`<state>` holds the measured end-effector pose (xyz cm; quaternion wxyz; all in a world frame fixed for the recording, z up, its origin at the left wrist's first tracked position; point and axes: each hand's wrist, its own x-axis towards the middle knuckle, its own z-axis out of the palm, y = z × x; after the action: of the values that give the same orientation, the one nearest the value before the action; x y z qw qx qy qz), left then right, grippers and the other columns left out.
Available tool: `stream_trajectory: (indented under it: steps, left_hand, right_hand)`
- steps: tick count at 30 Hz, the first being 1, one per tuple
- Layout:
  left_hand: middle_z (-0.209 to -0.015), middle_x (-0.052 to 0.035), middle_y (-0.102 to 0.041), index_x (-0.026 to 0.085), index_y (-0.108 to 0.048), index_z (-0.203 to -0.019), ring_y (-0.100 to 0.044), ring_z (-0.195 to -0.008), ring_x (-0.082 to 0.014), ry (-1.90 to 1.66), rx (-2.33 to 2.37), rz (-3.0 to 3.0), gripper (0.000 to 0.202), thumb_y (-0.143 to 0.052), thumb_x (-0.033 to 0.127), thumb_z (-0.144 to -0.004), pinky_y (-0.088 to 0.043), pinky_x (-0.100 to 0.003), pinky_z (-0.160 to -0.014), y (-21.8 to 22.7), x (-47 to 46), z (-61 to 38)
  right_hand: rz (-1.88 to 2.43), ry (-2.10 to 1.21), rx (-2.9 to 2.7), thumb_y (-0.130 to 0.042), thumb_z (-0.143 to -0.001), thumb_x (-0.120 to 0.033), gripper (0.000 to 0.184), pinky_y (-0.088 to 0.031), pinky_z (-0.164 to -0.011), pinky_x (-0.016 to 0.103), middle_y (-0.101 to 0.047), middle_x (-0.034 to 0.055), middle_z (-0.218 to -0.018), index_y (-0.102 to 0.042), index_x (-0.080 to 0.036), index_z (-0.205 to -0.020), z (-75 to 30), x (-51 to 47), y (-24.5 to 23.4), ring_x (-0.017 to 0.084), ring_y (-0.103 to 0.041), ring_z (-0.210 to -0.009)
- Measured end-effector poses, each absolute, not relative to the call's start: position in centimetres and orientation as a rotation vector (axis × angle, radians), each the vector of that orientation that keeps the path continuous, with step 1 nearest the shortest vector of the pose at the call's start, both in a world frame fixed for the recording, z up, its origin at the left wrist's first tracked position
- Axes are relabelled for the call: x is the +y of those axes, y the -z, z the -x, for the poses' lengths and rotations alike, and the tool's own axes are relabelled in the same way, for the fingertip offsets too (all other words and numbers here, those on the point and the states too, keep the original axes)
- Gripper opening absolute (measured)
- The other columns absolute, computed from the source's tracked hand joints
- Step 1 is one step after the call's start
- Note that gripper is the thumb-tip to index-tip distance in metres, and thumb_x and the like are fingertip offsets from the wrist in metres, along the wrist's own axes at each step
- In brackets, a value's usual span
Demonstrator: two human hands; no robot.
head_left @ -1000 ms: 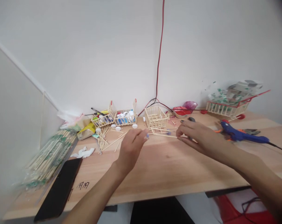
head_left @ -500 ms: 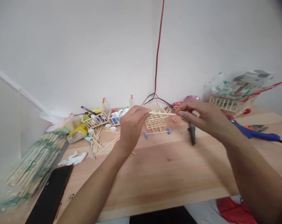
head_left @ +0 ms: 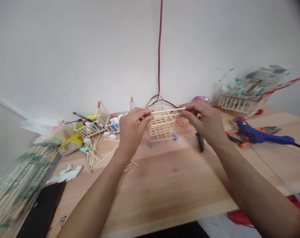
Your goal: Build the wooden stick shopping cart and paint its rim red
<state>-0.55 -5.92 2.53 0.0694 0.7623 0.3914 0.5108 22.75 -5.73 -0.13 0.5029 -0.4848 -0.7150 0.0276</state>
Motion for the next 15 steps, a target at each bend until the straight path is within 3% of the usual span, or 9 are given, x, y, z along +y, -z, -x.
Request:
stream_trajectory:
  steps: [15]
  left_hand:
    - [-0.09, -0.0032, -0.072, 0.019, -0.074, -0.088, -0.063, -0.083, -0.0148, -1.391, 1.221, -2.317, 0.019, -0.058, 0.011, -0.082, -0.048, -0.028, -0.074, -2.5, -5.4, 1.4]
  right_hand:
    - [1.268, 0.076, -1.67, -0.055, -0.091, -0.032, 0.014, -0.043, -0.067, 0.033, -0.069, 0.0058, -0.092, -0.065, -0.023, -0.09, -22.2, -5.4, 1.2, 0.019, -0.061, -0.077]
